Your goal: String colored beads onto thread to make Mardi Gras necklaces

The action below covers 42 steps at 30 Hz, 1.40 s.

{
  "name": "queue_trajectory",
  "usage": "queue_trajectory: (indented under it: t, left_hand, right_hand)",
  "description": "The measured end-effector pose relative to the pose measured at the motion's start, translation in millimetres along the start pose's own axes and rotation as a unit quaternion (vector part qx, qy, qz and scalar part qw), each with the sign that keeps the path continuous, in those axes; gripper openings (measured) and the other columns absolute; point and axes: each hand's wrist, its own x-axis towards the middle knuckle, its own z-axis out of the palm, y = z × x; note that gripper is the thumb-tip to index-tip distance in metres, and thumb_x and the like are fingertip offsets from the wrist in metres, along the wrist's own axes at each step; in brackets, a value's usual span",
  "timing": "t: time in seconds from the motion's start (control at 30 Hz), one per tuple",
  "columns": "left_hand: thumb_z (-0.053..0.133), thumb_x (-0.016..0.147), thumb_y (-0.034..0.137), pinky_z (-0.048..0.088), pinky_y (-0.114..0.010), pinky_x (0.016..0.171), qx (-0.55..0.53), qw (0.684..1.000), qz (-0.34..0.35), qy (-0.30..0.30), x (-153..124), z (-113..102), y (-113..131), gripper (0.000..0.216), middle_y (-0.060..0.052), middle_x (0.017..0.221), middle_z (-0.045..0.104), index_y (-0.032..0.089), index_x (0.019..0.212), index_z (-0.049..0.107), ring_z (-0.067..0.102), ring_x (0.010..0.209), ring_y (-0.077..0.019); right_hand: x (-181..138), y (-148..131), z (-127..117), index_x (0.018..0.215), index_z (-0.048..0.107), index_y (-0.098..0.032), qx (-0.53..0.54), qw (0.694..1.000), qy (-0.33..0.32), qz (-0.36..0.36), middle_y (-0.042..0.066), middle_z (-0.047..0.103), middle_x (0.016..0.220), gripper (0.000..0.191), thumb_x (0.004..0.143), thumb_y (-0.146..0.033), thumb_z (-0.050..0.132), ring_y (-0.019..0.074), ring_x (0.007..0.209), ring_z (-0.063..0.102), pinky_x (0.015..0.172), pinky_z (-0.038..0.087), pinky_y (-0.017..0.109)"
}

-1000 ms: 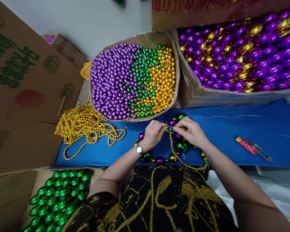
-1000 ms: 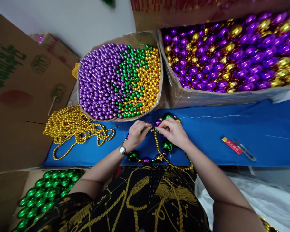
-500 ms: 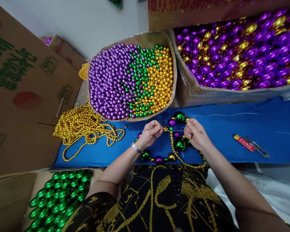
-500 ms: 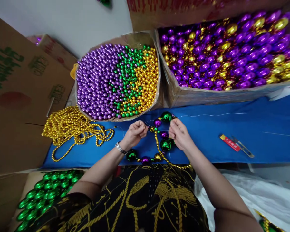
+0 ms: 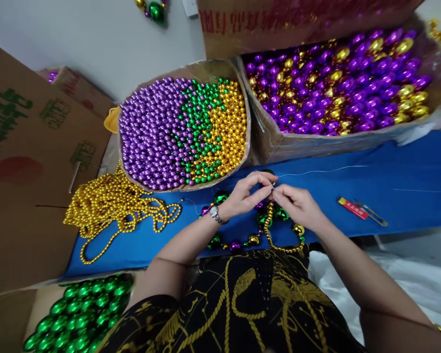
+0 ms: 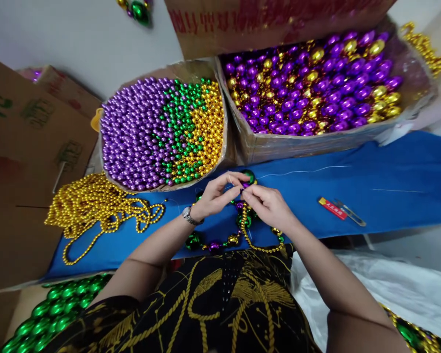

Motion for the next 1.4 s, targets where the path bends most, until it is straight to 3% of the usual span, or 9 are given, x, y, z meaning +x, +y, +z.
queue_trajectory:
  t: [0.27,0.53,0.63,0.73,0.87,1.03,1.13,1.23,1.4]
  left_hand:
    - [0.069,0.083,0.034,0.015,-0.056,0.119,0.045,0.982,0.063,-0.170,22,17,-28,0.034,-0.006,0.097,0.070,0.021,0.108,0.049,0.052,0.129,-0.0260]
    - [0.057,0.091,0.024,0.023,-0.049,0.115,0.088,0.945,0.141,-0.282,51,31,-25,0.016,-0.006,0.102,0.068,0.020,0.105,0.065,0.062,0.100,-0.0168]
    - [0.061,0.089,0.024,0.028,-0.046,0.111,0.094,0.938,0.151,-0.297,59,37,-28,0.015,-0.006,0.101,0.071,0.021,0.102,0.069,0.062,0.100,-0.0173]
    - [0.065,0.087,0.026,0.030,-0.047,0.111,0.096,0.946,0.137,-0.277,60,39,-32,0.019,-0.005,0.101,0.071,0.021,0.106,0.068,0.062,0.100,-0.0175]
    - [0.064,0.087,0.024,0.030,-0.050,0.112,0.104,0.947,0.140,-0.270,58,36,-38,0.024,-0.006,0.104,0.070,0.021,0.111,0.066,0.062,0.103,-0.0178]
    - [0.063,0.088,0.024,0.033,-0.051,0.111,0.100,0.956,0.135,-0.242,59,38,-40,0.025,-0.006,0.104,0.070,0.022,0.113,0.065,0.063,0.102,-0.0178]
    - [0.065,0.087,0.028,0.036,-0.051,0.110,0.087,0.962,0.128,-0.225,61,39,-38,0.030,-0.007,0.109,0.070,0.023,0.116,0.063,0.064,0.105,-0.0184]
    - [0.067,0.086,0.030,0.038,-0.050,0.109,0.077,0.964,0.128,-0.221,63,39,-37,0.037,-0.009,0.115,0.068,0.023,0.122,0.060,0.063,0.110,-0.0197]
    - [0.067,0.086,0.030,0.044,-0.045,0.105,0.063,0.963,0.132,-0.227,64,38,-38,0.045,-0.011,0.120,0.066,0.023,0.129,0.057,0.060,0.115,-0.0208]
  right_hand:
    - [-14,6,-19,0.083,0.061,-0.020,0.168,0.976,0.131,0.043,-0.004,0.052,0.061,0.034,0.094,-0.050,0.050,0.0078,0.054,0.046,0.053,0.037,0.022]
    - [-9,20,-25,0.081,0.054,-0.021,0.442,0.853,0.252,0.111,-0.008,0.043,0.056,0.038,0.082,-0.058,0.063,0.0053,0.046,0.041,0.043,0.033,0.018]
    - [-21,40,-38,0.088,0.057,-0.021,0.363,0.889,0.254,0.118,-0.005,0.053,0.064,0.039,0.086,-0.060,0.055,0.0067,0.049,0.047,0.046,0.040,0.021]
    - [-63,77,-71,0.113,0.060,-0.024,0.052,0.951,0.281,0.120,0.005,0.067,0.101,0.036,0.092,-0.052,0.051,0.0128,0.073,0.063,0.066,0.052,0.029]
    - [-141,131,-120,0.119,0.062,-0.019,-0.355,0.894,0.229,0.150,0.015,0.067,0.116,0.036,0.098,-0.039,0.041,0.0256,0.106,0.062,0.095,0.047,0.043]
    - [-185,163,-128,0.124,0.061,-0.016,-0.381,0.894,0.166,0.168,0.017,0.067,0.113,0.040,0.096,-0.035,0.040,0.0282,0.101,0.062,0.094,0.048,0.047]
    - [-182,162,-122,0.131,0.056,-0.014,-0.352,0.886,0.214,0.216,0.021,0.063,0.110,0.047,0.095,-0.039,0.038,0.0302,0.099,0.061,0.091,0.050,0.049]
    - [-165,138,-112,0.143,0.043,-0.018,-0.277,0.898,0.256,0.226,0.018,0.060,0.112,0.055,0.096,-0.045,0.037,0.0247,0.091,0.064,0.085,0.054,0.042]
    - [-115,68,-71,0.135,0.053,-0.027,-0.014,0.982,0.071,0.176,0.008,0.066,0.113,0.047,0.097,-0.050,0.039,0.0201,0.099,0.065,0.088,0.054,0.036]
